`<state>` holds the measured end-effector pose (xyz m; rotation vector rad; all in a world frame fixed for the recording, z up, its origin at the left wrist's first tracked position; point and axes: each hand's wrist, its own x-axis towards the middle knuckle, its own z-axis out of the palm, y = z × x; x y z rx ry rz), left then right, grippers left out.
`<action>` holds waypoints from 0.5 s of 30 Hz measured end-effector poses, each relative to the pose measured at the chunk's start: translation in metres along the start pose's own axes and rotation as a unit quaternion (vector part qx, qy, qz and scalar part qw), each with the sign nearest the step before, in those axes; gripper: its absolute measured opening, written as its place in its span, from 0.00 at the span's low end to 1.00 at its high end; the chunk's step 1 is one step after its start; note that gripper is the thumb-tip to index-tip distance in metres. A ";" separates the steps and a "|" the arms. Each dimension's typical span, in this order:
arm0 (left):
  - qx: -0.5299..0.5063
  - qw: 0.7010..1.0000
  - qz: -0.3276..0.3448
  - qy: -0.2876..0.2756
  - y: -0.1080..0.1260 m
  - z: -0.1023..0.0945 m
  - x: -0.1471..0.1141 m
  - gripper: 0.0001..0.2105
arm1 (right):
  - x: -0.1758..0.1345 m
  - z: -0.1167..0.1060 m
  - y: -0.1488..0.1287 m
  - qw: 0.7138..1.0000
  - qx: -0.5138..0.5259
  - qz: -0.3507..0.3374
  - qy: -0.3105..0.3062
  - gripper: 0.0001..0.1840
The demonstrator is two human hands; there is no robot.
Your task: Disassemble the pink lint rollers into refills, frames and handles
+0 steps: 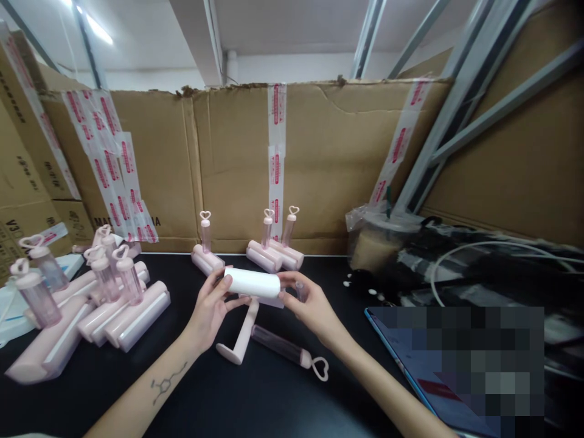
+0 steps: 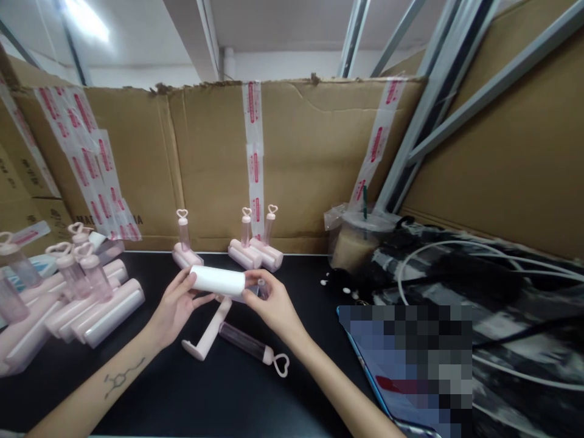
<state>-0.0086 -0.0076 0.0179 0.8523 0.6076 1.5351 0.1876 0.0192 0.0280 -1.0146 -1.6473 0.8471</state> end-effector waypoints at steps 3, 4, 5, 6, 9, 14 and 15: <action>0.012 1.000 -0.016 -0.010 0.000 0.001 -0.001 0.13 | 0.002 -0.004 0.001 0.998 -0.046 -0.040 -0.001 0.15; 0.014 1.000 -0.026 -0.007 -0.001 0.000 0.000 0.13 | 0.002 -0.004 0.002 0.997 -0.058 -0.044 -0.004 0.15; 0.015 0.999 -0.037 0.000 -0.001 0.000 0.001 0.13 | 0.003 -0.005 0.003 0.997 -0.067 -0.046 -0.009 0.14; 0.015 0.999 -0.048 0.008 -0.001 0.000 0.002 0.13 | 0.004 -0.005 0.004 0.996 -0.074 -0.047 -0.014 0.14; -0.002 0.998 -0.058 0.026 0.001 -0.004 0.006 0.12 | 0.009 -0.005 0.007 0.996 -0.069 -0.049 -0.026 0.13; 0.058 0.995 0.044 0.073 0.004 -0.014 0.021 0.13 | 0.014 -0.009 0.011 0.983 -0.174 -0.054 0.028 0.12; 0.097 0.990 0.064 0.081 0.004 -0.015 0.024 0.15 | 0.013 -0.011 0.011 0.971 -0.233 -0.047 0.030 0.14</action>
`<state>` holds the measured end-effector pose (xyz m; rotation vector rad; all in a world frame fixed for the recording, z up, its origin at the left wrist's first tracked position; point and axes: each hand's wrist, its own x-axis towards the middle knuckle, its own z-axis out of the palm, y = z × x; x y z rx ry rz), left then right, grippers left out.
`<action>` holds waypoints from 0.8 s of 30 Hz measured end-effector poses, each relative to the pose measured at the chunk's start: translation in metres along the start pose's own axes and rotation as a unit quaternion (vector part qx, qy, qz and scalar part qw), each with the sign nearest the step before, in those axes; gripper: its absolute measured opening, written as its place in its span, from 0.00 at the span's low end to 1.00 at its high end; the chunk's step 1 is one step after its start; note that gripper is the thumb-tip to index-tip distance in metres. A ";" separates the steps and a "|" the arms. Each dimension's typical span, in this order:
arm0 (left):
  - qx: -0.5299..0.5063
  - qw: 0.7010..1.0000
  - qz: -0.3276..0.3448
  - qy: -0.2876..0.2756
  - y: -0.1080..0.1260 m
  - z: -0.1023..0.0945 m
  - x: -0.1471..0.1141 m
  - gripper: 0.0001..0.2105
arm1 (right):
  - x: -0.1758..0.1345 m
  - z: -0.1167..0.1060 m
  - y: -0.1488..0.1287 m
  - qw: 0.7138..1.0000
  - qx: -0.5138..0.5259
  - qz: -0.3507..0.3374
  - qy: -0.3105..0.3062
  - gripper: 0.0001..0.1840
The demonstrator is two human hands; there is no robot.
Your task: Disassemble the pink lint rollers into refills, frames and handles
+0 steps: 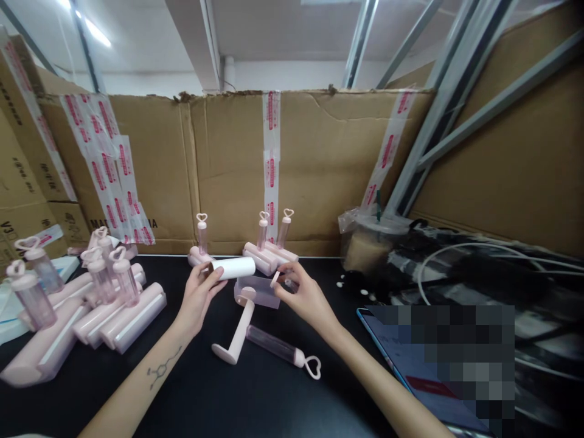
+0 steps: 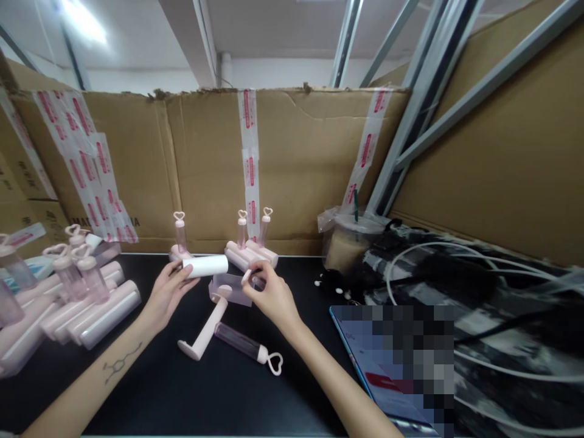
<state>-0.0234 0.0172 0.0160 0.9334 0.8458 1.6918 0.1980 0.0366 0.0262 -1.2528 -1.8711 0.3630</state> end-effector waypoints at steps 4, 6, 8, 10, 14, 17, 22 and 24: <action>0.107 0.994 0.033 -0.017 -0.007 0.003 0.010 0.19 | -0.004 -0.003 0.001 0.984 -0.170 -0.002 -0.052 0.16; 0.149 0.987 0.052 -0.036 -0.010 0.007 0.014 0.19 | -0.005 -0.003 0.001 0.980 -0.189 -0.014 -0.066 0.16; 0.186 0.978 0.072 -0.061 -0.011 0.012 0.019 0.19 | -0.006 -0.003 0.000 0.976 -0.200 -0.026 -0.076 0.18; 0.216 0.969 0.083 -0.089 -0.013 0.017 0.026 0.20 | -0.006 -0.003 0.000 0.972 -0.216 -0.038 -0.087 0.19; 0.258 0.955 0.087 -0.116 -0.024 0.024 0.036 0.22 | -0.004 -0.005 0.001 0.959 -0.258 -0.045 -0.108 0.11; 0.299 0.944 0.100 -0.097 -0.032 0.025 0.033 0.27 | -0.002 -0.009 0.003 0.948 -0.293 -0.041 -0.114 0.11; 0.396 0.907 0.117 -0.086 -0.023 0.014 0.006 0.26 | 0.003 -0.015 0.008 0.930 -0.353 0.001 -0.100 0.13; 0.481 0.859 0.077 -0.158 -0.015 0.008 -0.006 0.24 | 0.004 -0.018 0.010 0.923 -0.374 0.026 -0.089 0.13</action>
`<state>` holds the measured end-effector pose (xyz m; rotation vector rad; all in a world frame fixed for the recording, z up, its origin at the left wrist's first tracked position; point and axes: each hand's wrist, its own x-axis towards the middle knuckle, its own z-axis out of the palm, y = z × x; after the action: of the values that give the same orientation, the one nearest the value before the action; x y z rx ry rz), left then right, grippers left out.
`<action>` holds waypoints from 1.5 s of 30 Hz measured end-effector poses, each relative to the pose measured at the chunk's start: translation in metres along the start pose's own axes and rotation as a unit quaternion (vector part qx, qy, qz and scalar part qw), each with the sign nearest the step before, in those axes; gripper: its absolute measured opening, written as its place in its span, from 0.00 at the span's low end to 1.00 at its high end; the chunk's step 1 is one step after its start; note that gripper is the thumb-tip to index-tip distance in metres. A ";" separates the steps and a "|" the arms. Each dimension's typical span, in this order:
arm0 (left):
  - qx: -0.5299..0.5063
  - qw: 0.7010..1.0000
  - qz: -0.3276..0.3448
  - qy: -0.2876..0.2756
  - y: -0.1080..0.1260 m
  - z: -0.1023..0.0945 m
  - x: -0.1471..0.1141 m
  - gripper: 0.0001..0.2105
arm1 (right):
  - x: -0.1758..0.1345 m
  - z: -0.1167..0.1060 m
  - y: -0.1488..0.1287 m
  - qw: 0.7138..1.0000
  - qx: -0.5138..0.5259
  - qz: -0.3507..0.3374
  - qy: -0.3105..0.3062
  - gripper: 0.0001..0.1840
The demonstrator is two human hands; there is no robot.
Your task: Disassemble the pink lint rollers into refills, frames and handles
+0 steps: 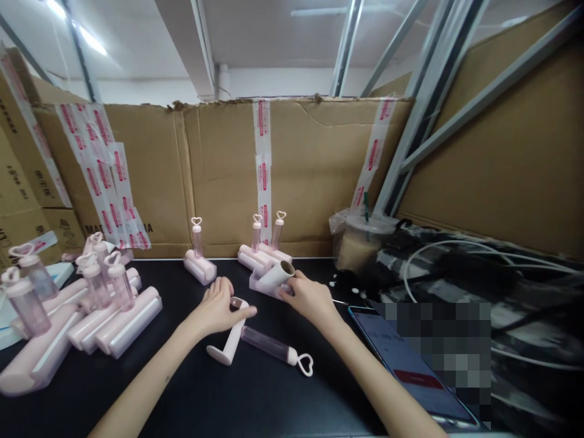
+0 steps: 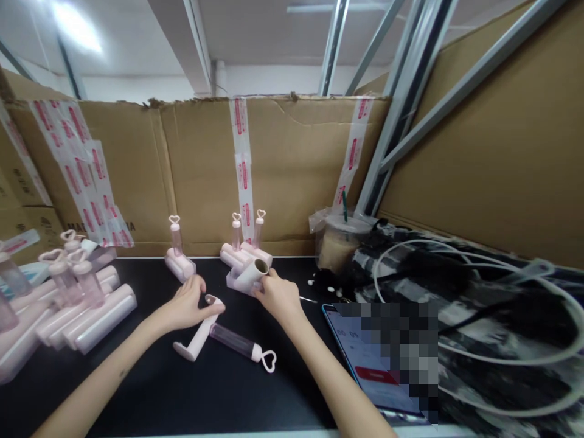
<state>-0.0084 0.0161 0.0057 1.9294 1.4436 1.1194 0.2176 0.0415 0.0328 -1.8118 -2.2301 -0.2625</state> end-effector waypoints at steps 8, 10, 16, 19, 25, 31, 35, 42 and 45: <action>0.202 0.946 0.039 -0.250 0.012 -0.013 -0.017 0.15 | -0.009 -0.027 0.002 0.998 -0.015 0.058 0.019 0.16; 0.203 0.949 0.052 -0.235 0.018 -0.016 -0.014 0.12 | -0.013 -0.032 -0.002 0.998 0.022 0.056 0.017 0.17; 0.132 0.960 0.216 -0.119 0.029 -0.026 -0.007 0.16 | -0.022 -0.024 -0.017 0.928 0.366 -0.065 -0.007 0.21; 0.092 0.967 0.235 -0.047 0.025 -0.021 -0.007 0.18 | -0.020 -0.018 -0.021 0.863 0.498 -0.085 -0.012 0.23; -0.249 0.961 0.023 0.117 0.026 0.014 -0.013 0.31 | -0.020 -0.022 -0.028 0.838 0.537 -0.006 0.097 0.19; -0.309 0.950 -0.031 -0.017 0.023 0.040 -0.016 0.11 | -0.031 -0.027 -0.044 0.786 0.613 -0.029 0.068 0.22; -0.283 0.955 -0.073 -0.054 0.022 0.042 -0.019 0.06 | -0.032 -0.023 -0.047 0.762 0.645 -0.025 0.041 0.22; -0.099 0.994 -0.009 0.047 0.036 0.026 -0.018 0.04 | -0.030 -0.018 -0.049 0.760 0.643 0.003 0.100 0.25; 0.008 0.996 0.010 0.091 0.040 0.021 -0.017 0.03 | -0.034 -0.021 -0.052 0.758 0.639 0.002 0.134 0.26</action>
<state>0.0286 -0.0113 0.0194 1.8967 1.5333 1.3253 0.1744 -0.0069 0.0436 -0.8813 -1.4387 0.7847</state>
